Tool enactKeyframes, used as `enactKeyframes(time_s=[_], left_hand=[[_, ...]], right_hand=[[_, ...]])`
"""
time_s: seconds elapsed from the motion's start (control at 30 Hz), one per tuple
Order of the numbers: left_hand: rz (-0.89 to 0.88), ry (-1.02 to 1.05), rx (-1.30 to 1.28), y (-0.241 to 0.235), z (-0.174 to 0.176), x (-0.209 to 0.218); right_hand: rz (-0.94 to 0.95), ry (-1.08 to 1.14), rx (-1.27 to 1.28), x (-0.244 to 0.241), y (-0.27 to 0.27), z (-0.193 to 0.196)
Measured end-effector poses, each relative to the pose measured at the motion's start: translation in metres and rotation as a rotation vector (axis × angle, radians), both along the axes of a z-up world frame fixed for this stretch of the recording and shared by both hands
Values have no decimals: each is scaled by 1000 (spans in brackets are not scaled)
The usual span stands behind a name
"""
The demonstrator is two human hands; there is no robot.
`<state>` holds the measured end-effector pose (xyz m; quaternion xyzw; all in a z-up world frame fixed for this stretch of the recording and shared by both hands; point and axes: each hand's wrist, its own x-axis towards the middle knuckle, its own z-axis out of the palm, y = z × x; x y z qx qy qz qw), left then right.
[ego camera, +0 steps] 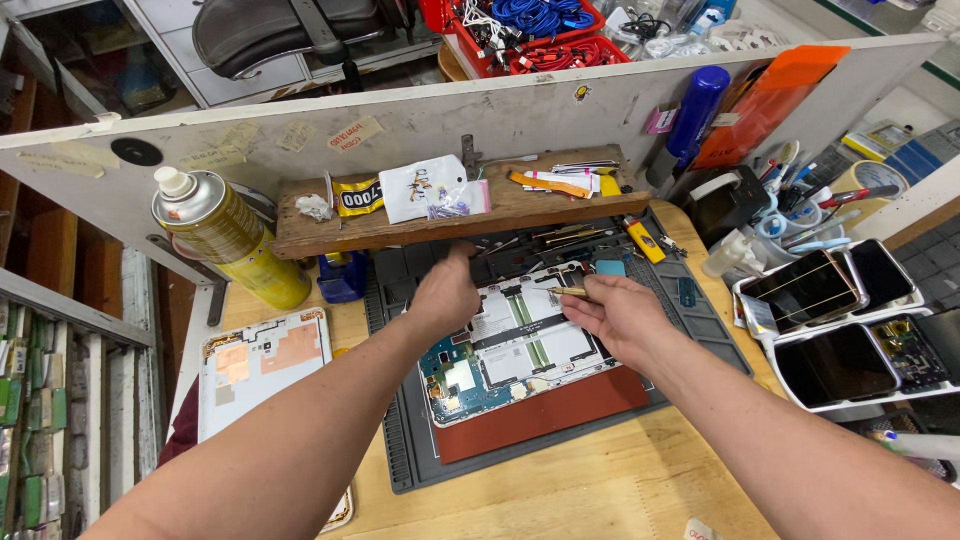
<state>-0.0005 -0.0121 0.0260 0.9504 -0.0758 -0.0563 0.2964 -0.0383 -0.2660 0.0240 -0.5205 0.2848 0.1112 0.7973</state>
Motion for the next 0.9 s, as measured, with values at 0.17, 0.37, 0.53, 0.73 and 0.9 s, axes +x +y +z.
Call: enactKeyframes(time_s=[0.17, 0.37, 0.53, 0.73, 0.9], left_hand=[[70, 80, 47, 17, 10, 3], [140, 89, 105, 15, 20, -3], [165, -2, 77, 11, 20, -5], [98, -22, 48, -20, 16, 2], [55, -51, -49, -54, 2, 16]], right_hand=[[-12, -28, -23, 0, -2, 5], [-99, -88, -87, 9, -8, 4], [-111, -103, -118, 21, -6, -5], [-101, -82, -136, 23, -11, -13], [-110, -73, -77, 23, -18, -19]])
